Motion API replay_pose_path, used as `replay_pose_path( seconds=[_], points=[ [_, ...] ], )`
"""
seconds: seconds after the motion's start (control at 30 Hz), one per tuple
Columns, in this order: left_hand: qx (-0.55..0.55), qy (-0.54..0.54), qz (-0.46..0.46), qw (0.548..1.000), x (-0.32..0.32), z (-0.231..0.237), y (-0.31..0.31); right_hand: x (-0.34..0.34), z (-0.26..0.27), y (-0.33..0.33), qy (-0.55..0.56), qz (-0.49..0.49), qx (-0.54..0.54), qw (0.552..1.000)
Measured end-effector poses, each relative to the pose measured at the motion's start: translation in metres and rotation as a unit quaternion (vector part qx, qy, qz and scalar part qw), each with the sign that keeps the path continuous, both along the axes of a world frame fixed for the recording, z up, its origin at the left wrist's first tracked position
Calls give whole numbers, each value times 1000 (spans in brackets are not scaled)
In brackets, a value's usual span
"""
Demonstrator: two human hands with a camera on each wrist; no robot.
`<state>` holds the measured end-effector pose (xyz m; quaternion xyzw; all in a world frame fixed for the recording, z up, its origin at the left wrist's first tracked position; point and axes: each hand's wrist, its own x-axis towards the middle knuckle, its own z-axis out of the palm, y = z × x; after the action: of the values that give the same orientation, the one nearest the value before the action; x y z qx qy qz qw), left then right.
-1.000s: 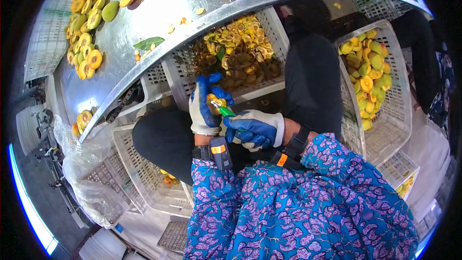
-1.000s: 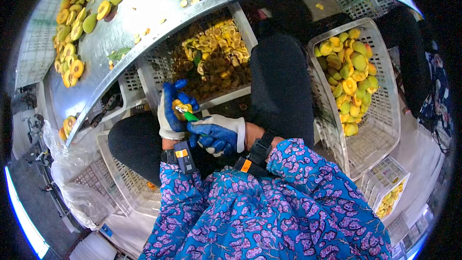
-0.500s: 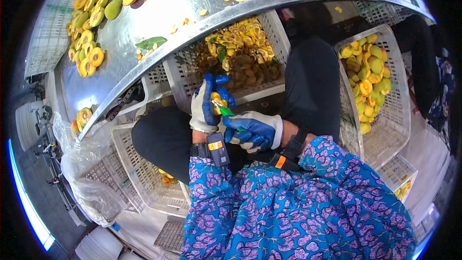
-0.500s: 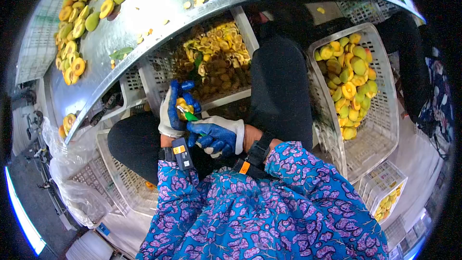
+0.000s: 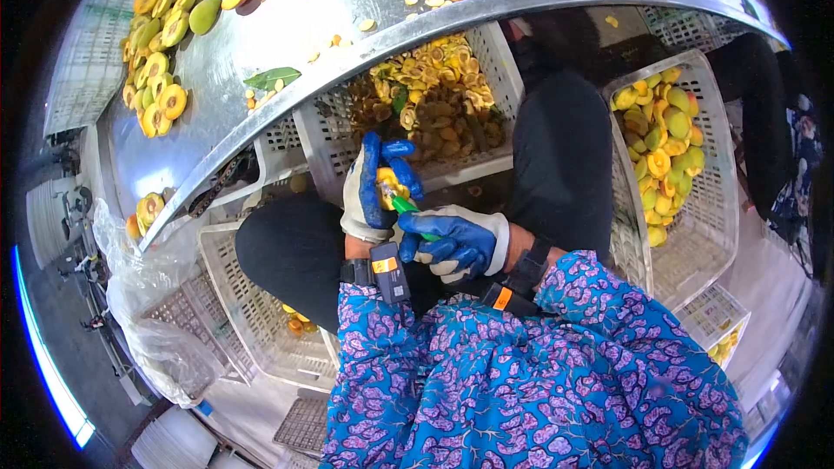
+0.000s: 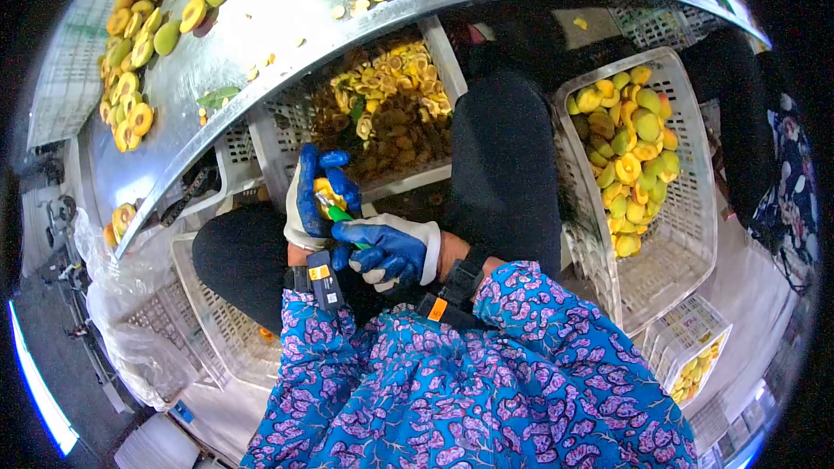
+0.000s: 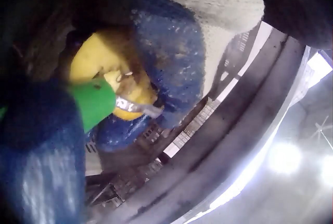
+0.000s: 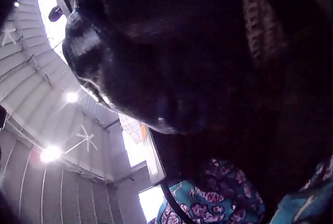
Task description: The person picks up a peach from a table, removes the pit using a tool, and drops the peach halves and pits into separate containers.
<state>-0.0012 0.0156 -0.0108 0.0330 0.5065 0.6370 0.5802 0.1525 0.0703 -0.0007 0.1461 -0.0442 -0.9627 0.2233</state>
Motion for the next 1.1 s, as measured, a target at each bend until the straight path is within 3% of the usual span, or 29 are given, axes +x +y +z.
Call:
replay_pose_path(
  seconds=[0.2, 0.4, 0.47, 0.53, 0.6, 0.63, 0.67, 0.7, 0.73, 0.77, 0.8, 0.87, 0.93, 0.97, 1.0, 1.07, 1.1],
  points=[
    [67, -48, 62, 995, 6, 5, 7, 2, -11, -11, 72, -73, -213, 972],
    [200, -203, 78, 955, -8, -32, 17, -16, -44, -21, 181, -162, -346, 906],
    [132, -171, 87, 972, -13, -41, 22, -19, -44, -19, 177, -185, -360, 897],
    [268, -295, 39, 916, -33, -110, 17, -14, -31, -7, 122, -175, -260, 942],
    [117, -216, 150, 958, -32, -99, 20, -16, -23, 9, 120, -159, -135, 971],
    [32, -174, 194, 965, -31, -91, 22, -17, -14, 13, -8, -184, -59, 981],
    [0, -125, 268, 955, -24, -85, 22, -17, -31, 18, 31, -161, 9, 986],
    [40, -69, 257, 963, -29, -79, 19, -18, -19, 15, -58, -155, 178, 970],
    [63, -80, 304, 947, -25, -45, 22, -22, -7, 16, -142, -143, 345, 917],
    [61, -50, 310, 948, -35, -39, 18, -22, -33, 16, -153, -144, 487, 848],
    [60, -22, 313, 947, -44, -33, 14, -21, -54, 11, -135, -191, 779, 582],
    [46, 77, 347, 934, -22, 57, 13, -14, -42, 17, -183, -63, 847, 495],
    [114, 169, 369, 907, -27, 102, -5, -9, -40, 15, -124, 142, 854, 485],
    [123, 228, 376, 890, -37, 119, -20, -5, -36, 13, -93, 171, 860, 472],
    [130, 287, 387, 867, -51, 133, -42, -2, -23, 16, -100, 155, 843, 506],
    [69, 413, 409, 811, -82, 154, -92, 0, -17, 20, -137, 160, 829, 519],
    [21, 429, 378, 820, -108, 151, -131, 0, -6, 23, -137, 144, 826, 528]
  ],
)
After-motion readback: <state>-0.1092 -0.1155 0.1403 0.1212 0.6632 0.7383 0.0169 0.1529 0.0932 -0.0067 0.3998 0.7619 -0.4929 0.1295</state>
